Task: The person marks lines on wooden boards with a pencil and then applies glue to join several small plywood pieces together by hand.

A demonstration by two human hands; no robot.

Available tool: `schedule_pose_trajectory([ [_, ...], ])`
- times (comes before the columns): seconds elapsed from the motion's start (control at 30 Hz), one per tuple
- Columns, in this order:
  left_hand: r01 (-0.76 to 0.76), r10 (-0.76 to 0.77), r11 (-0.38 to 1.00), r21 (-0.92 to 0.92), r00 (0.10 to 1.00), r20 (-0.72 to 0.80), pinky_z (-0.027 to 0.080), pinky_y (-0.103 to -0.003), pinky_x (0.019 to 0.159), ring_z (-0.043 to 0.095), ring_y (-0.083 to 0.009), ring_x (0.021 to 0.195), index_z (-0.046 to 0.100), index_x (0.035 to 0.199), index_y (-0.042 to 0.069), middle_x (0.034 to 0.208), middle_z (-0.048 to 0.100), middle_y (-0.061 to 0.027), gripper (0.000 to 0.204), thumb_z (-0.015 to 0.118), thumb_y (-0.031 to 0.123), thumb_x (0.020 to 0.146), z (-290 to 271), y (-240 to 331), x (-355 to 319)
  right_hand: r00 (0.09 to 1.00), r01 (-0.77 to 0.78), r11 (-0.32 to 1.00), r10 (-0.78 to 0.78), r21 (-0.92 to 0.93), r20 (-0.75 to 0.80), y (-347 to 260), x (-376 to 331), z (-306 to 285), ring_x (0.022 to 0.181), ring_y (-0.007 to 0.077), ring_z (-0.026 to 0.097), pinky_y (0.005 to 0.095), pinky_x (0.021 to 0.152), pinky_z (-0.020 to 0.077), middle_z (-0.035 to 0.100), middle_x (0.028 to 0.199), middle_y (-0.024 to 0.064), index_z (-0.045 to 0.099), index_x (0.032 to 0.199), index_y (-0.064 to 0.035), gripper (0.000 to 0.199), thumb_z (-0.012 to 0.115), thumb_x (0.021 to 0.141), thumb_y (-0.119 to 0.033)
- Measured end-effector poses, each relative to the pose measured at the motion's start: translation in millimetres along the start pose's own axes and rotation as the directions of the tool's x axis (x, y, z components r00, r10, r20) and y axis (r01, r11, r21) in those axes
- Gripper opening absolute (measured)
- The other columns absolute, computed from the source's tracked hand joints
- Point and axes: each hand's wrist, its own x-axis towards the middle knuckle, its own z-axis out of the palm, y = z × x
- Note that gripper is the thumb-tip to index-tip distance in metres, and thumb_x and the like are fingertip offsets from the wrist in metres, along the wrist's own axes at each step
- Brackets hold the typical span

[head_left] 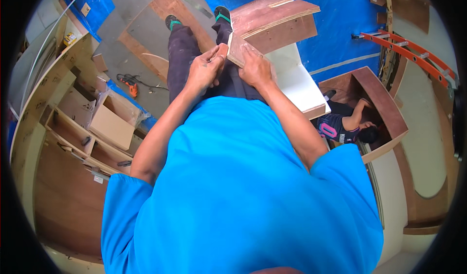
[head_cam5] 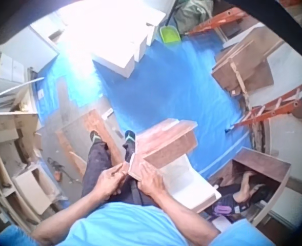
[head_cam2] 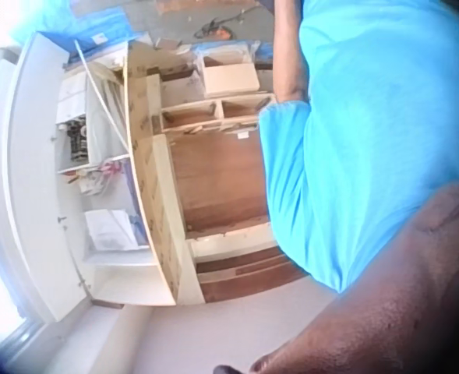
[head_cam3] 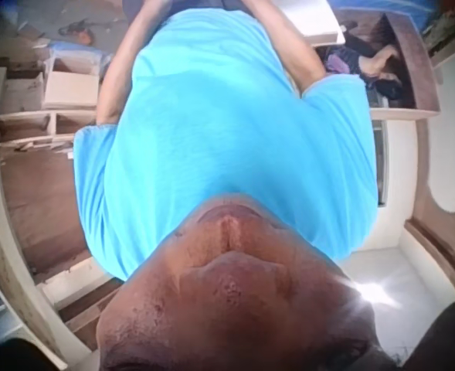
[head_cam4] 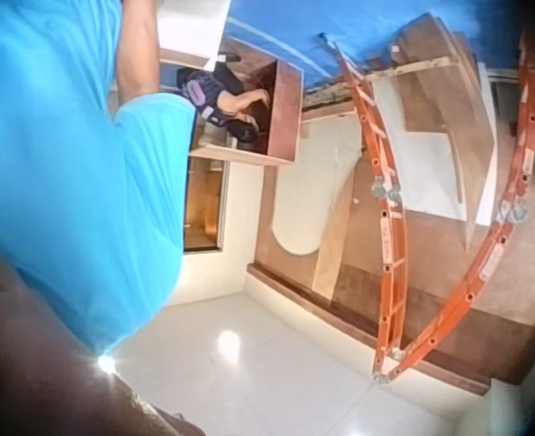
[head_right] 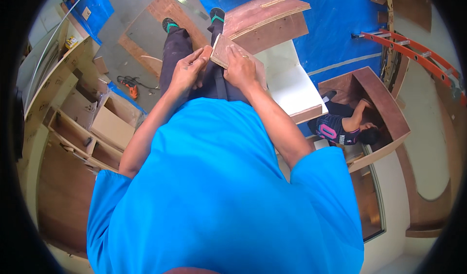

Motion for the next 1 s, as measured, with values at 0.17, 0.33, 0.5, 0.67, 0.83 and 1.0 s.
schedule_pose_trajectory([
  [0.17,-0.032,0.036,0.973,0.226,0.999,-0.009,0.05,-0.031,0.055,0.061,-0.0137,0.054,0.064,0.146,0.008,0.072,0.066,-0.0038,0.054,0.062,0.032,0.097,-2.0,14.1,-7.3,0.999,-0.014,1.0,0.014,0.011,0.029,0.5,0.6,0.2,0.124,0.0375,0.066,0.0462,0.098,0.0574,0.062,0.145,0.0207,0.059,0.143,-0.002,0.068,0.074,0.078,-0.015],
  [0.33,-0.117,0.147,0.909,0.399,0.988,-0.046,0.052,-0.033,0.069,0.066,-0.0159,0.066,0.065,0.142,0.004,0.074,0.069,-0.0077,0.055,0.061,0.036,0.098,7.5,14.2,-3.6,1.0,0.022,0.999,-0.022,-0.047,-0.013,6.3,-4.9,10.6,0.127,0.0375,0.065,0.0492,0.098,0.0571,0.064,0.144,0.0198,0.06,0.141,-0.0014,0.055,0.064,0.088,-0.014],
  [0.5,-0.012,0.029,0.915,0.404,0.999,-0.036,0.054,-0.036,0.076,0.07,-0.0208,0.073,0.076,0.122,0.003,0.075,0.072,-0.0134,0.049,0.06,0.043,0.099,20.7,20.1,45.9,0.999,-0.026,0.998,0.025,-0.053,-0.023,8.9,-8.5,20.8,0.128,0.0377,0.065,0.0528,0.095,0.0573,0.064,0.144,0.019,0.061,0.14,-0.0016,0.049,0.058,0.093,-0.015],
  [0.67,-0.13,0.2,0.844,0.52,0.977,-0.079,0.055,-0.043,0.078,0.072,-0.0302,0.075,0.077,0.096,0.002,0.075,0.072,-0.0187,0.052,0.058,0.05,0.099,5.3,-32.8,127.4,0.999,0.018,0.999,-0.019,-0.042,-0.029,-0.9,-0.3,12.2,0.129,0.0384,0.064,0.0554,0.093,0.0572,0.063,0.145,0.0189,0.061,0.14,-0.0026,0.047,0.055,0.096,-0.016],
  [0.83,-0.089,0.085,0.886,0.455,0.996,0.03,0.054,-0.038,0.077,0.073,-0.025,0.077,0.073,0.126,0.003,0.079,0.072,-0.0201,0.05,0.058,0.043,0.102,15.2,26.3,7.2,0.998,-0.056,0.996,0.054,-0.065,-0.029,5.5,-10.0,22.3,0.128,0.0395,0.064,0.0585,0.094,0.0564,0.063,0.146,0.0186,0.06,0.142,-0.0031,0.048,0.054,0.097,-0.017],
  [1.0,-0.253,0.302,0.852,0.458,0.953,-0.037,0.055,-0.041,0.081,0.076,-0.0317,0.084,0.07,0.13,0.003,0.087,0.071,-0.0289,0.053,0.059,0.046,0.1,17.2,-6.5,68.8,0.999,-0.045,0.996,0.043,-0.077,-0.023,0.9,-6.6,14.3,0.13,0.0401,0.063,0.0601,0.097,0.055,0.061,0.148,0.0187,0.06,0.142,-0.0029,0.048,0.053,0.096,-0.017],
])
